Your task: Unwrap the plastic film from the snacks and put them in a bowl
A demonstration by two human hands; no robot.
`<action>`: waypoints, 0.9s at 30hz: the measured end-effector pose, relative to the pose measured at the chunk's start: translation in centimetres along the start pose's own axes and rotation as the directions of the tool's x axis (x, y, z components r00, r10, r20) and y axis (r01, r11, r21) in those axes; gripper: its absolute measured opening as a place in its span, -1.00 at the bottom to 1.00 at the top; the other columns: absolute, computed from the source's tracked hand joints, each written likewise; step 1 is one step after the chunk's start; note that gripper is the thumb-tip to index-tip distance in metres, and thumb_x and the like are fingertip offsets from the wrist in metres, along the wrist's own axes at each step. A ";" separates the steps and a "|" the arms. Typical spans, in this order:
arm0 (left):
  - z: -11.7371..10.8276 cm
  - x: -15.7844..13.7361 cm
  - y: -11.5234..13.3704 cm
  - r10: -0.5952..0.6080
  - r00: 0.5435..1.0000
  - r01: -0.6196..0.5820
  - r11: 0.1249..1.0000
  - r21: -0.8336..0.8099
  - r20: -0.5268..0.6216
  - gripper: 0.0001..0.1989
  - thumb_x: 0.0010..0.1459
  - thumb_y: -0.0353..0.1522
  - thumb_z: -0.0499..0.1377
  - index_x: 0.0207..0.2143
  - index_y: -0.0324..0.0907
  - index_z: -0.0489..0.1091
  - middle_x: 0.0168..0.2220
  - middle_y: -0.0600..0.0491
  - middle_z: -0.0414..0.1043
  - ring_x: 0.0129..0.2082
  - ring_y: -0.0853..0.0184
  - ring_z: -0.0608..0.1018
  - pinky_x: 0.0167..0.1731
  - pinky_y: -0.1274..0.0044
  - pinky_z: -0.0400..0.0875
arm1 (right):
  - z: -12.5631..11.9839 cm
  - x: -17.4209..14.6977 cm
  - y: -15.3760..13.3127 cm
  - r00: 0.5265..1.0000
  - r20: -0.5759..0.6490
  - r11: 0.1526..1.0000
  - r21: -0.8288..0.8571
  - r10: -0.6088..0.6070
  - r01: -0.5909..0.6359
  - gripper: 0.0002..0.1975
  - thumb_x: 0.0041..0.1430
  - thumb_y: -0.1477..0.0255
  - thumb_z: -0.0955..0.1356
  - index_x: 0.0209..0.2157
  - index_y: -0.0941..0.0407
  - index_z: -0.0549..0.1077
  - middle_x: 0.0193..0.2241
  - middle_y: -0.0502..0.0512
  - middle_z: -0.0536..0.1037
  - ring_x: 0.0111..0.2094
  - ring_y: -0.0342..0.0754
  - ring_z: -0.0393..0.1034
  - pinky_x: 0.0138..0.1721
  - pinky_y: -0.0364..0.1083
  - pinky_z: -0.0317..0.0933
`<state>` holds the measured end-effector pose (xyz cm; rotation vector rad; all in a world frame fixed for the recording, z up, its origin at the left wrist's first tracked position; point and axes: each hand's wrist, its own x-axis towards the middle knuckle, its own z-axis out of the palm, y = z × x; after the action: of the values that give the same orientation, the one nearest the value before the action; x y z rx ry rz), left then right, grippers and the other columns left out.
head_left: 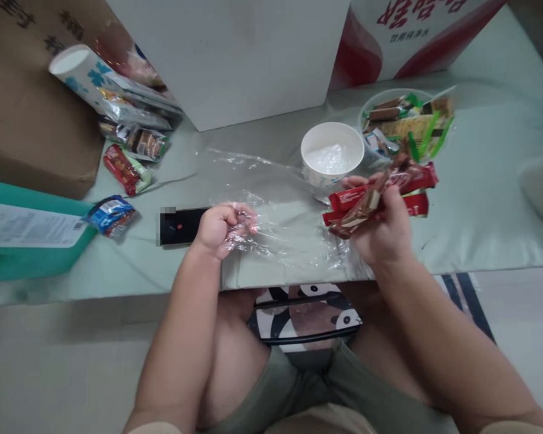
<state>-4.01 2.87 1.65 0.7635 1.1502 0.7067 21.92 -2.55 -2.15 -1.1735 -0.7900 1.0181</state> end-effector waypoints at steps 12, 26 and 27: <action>0.9 0.5 -0.3 -0.002 1.000 0.004 0.997 0.076 -0.028 -0.72 -0.47 -0.44 0.05 -0.66 -0.33 0.52 -0.71 -0.12 0.43 -0.79 0.48 0.19 -0.79 0.62 -0.12 | -4.4 2.2 -4.2 0.918 -0.373 0.940 0.246 -0.134 0.237 -0.74 0.16 0.18 0.34 -0.52 -0.01 0.53 -0.30 0.11 0.56 -0.06 0.17 0.52 -0.04 0.24 0.33; 3.1 1.1 -0.8 0.072 0.993 -0.078 0.995 0.058 0.094 -0.73 -0.42 -0.43 0.05 -0.63 -0.31 0.51 -0.68 -0.09 0.46 -0.81 0.55 0.10 -0.78 0.61 -0.15 | -2.1 6.2 -7.4 0.902 -0.218 0.927 -0.063 -0.374 0.369 -0.78 0.05 0.22 0.42 -0.37 0.08 0.46 -0.38 0.10 0.54 -0.03 0.24 0.57 -0.10 0.20 0.42; 3.1 1.0 -0.9 0.070 0.993 -0.076 0.995 0.065 0.091 -0.73 -0.42 -0.43 0.04 -0.63 -0.30 0.50 -0.68 -0.08 0.45 -0.81 0.55 0.10 -0.77 0.61 -0.15 | -2.2 7.6 -8.5 0.872 -0.224 0.900 -0.098 -0.435 0.424 -0.83 0.09 0.27 0.41 -0.36 0.07 0.47 -0.39 0.06 0.54 -0.03 0.19 0.58 -0.09 0.15 0.42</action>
<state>-0.64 2.72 1.09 0.8905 1.0745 0.6903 28.45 3.19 5.49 -1.0706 -0.8348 0.4782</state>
